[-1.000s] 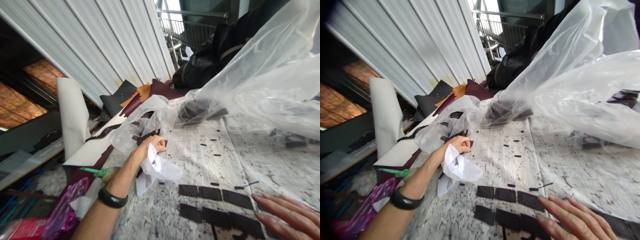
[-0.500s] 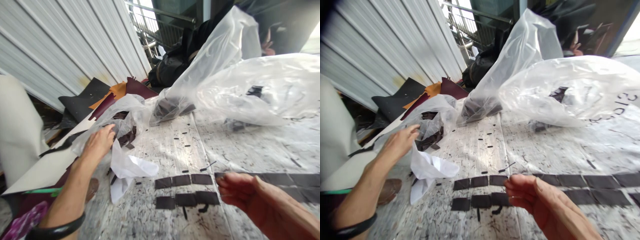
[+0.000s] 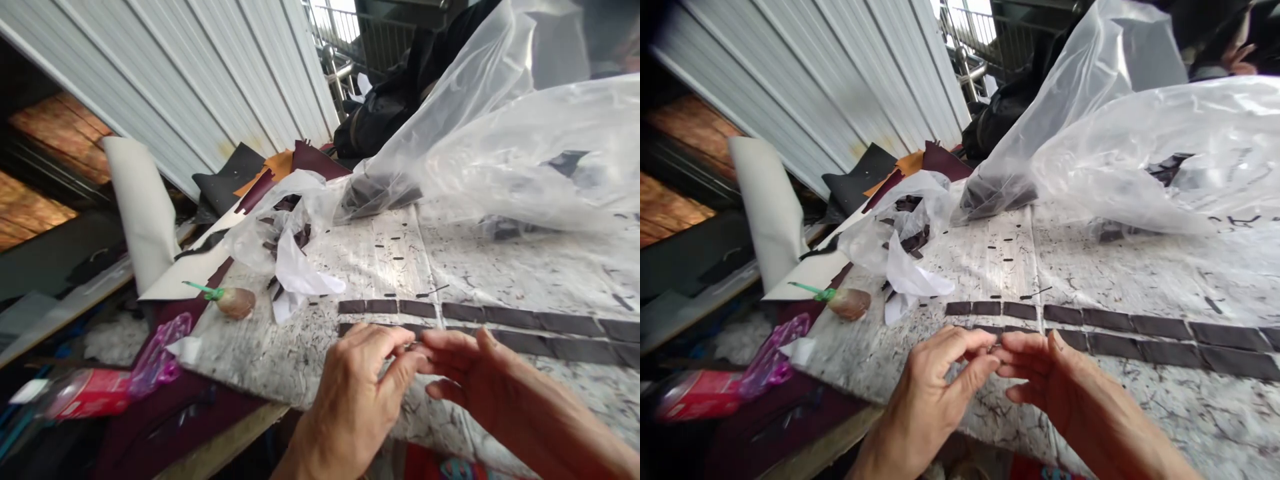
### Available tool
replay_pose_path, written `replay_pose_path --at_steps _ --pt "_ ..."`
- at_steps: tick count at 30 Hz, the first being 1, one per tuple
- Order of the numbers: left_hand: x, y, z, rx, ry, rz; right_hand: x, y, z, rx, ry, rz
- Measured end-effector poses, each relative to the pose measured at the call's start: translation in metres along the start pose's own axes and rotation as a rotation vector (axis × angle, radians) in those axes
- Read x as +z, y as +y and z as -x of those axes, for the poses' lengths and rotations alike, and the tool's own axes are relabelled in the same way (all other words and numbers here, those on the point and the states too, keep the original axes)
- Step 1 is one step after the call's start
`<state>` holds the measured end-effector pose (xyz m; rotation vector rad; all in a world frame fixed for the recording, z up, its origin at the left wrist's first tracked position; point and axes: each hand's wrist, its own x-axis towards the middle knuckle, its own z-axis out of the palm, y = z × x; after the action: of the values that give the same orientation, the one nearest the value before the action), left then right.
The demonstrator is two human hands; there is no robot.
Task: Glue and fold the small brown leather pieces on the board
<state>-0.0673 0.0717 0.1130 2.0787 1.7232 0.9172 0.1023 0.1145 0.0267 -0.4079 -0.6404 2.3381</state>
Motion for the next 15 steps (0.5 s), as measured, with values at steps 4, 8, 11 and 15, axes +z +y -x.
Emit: replay_pose_path --at_steps 4,8,11,15 --pt "0.004 0.003 0.013 -0.15 -0.013 0.021 -0.001 0.009 0.002 -0.001 -0.012 0.209" --pt "0.004 0.002 0.019 -0.226 0.01 -0.006 -0.002 0.012 0.005 0.008 -0.011 0.406" --pt "0.007 -0.002 0.023 -0.288 0.061 0.005 0.001 0.013 0.003 0.026 -0.004 0.521" --pt "0.012 -0.008 0.031 -0.375 0.149 0.066 0.013 0.015 0.002 0.01 0.066 0.791"
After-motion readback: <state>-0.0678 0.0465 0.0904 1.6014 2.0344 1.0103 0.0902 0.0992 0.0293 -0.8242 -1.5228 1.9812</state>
